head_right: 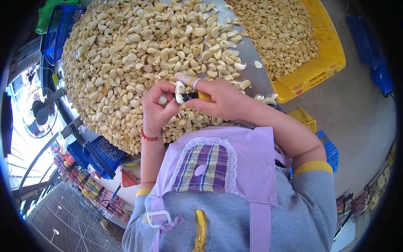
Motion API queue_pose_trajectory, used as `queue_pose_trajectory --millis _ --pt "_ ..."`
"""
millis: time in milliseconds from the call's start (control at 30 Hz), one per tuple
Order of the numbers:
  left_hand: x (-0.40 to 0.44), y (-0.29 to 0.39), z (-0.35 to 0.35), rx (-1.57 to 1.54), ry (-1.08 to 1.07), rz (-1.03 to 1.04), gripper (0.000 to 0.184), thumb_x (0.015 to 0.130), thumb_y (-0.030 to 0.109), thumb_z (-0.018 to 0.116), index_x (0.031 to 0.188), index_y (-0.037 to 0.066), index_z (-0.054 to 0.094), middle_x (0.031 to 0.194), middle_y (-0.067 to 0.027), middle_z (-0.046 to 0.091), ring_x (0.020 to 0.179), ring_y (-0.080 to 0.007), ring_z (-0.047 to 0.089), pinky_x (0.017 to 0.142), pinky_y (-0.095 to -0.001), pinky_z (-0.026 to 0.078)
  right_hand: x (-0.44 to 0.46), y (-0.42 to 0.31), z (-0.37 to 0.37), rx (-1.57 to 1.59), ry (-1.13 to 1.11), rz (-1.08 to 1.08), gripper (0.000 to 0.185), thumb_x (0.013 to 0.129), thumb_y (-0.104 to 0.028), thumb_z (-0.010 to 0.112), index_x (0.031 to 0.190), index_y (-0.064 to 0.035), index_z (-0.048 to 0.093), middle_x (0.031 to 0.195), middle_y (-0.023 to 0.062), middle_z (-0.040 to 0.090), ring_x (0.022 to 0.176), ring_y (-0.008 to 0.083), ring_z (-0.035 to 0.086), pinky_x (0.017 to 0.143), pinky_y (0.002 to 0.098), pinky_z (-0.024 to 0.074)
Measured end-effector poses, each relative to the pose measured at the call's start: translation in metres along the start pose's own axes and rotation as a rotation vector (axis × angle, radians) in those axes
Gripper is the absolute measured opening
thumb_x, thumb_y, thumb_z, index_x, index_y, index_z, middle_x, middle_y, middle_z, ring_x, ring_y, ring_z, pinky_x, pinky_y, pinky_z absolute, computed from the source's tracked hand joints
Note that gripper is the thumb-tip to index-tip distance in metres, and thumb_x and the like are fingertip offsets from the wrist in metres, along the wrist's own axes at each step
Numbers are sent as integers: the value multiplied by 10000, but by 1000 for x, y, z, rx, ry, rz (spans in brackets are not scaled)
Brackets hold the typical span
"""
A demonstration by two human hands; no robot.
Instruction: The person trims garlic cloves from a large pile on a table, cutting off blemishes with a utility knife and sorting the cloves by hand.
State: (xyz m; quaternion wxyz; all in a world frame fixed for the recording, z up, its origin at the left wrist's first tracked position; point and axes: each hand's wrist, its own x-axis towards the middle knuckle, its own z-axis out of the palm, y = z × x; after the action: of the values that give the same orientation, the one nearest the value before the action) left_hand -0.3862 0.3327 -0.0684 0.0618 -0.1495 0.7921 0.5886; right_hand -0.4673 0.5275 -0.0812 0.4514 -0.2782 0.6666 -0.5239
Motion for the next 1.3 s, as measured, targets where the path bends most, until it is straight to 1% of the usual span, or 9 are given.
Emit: queue_pose_trajectory --millis 200,267,400,567,667,800,900,1033,1300 --pt "-4 -15 3 -386 -166 102 137 664 6 664 737 31 551 664 11 505 573 -69 452 518 -200 340 4 13 5 174 -23 -5 462 875 -169 549 1323 -114 449 731 -22 547 636 42 456 589 205 388" --pt "-7 -17 6 -1095 -357 88 133 752 127 612 791 24 537 681 -51 488 554 -129 483 488 -225 361 5 11 8 321 39 68 431 885 -159 534 1309 -121 471 719 -49 531 626 23 447 576 192 374" --pt "-1 -11 -9 -1191 -25 210 208 810 224 624 790 38 535 688 -72 502 527 -121 472 452 -232 363 2 9 -5 501 100 199 394 912 -191 518 1298 -120 484 683 -83 475 563 -2 410 507 161 346" --pt "32 -29 -65 903 328 200 164 839 134 598 966 34 629 807 -99 616 660 -177 584 594 -271 465 5 15 -1 521 194 204 403 902 -230 543 1287 -122 498 659 -98 436 564 -1 365 501 167 312" --pt "43 -37 -72 1081 215 268 227 822 156 611 1042 105 640 786 -18 615 674 -137 589 572 -267 471 6 14 -2 516 191 191 401 896 -225 555 1276 -108 507 667 -95 439 567 1 367 506 170 315" --pt "45 -37 -68 823 175 346 184 810 80 623 994 73 623 843 -50 618 656 -123 583 556 -238 477 3 12 -1 448 233 137 413 886 -230 570 1271 -92 508 642 -80 419 564 17 351 509 186 312" --pt "29 -31 -50 70 216 -136 125 812 41 616 934 47 592 892 -72 616 604 -78 552 507 -194 455 -1 14 -2 238 236 84 440 878 -245 581 1278 -84 496 602 -63 384 557 35 339 503 211 305" --pt "15 -14 -19 -404 73 -222 142 778 14 646 864 42 537 1001 -80 577 610 -52 517 507 -171 432 0 7 2 126 199 -18 516 866 -242 586 1329 -81 424 627 -59 394 553 51 330 507 224 302" --pt "0 -8 5 -534 -12 -26 238 740 14 696 874 54 503 935 -65 559 714 -64 511 578 -192 430 2 -7 4 70 27 43 593 840 -190 590 1371 -70 352 746 -19 516 595 58 399 533 225 348"
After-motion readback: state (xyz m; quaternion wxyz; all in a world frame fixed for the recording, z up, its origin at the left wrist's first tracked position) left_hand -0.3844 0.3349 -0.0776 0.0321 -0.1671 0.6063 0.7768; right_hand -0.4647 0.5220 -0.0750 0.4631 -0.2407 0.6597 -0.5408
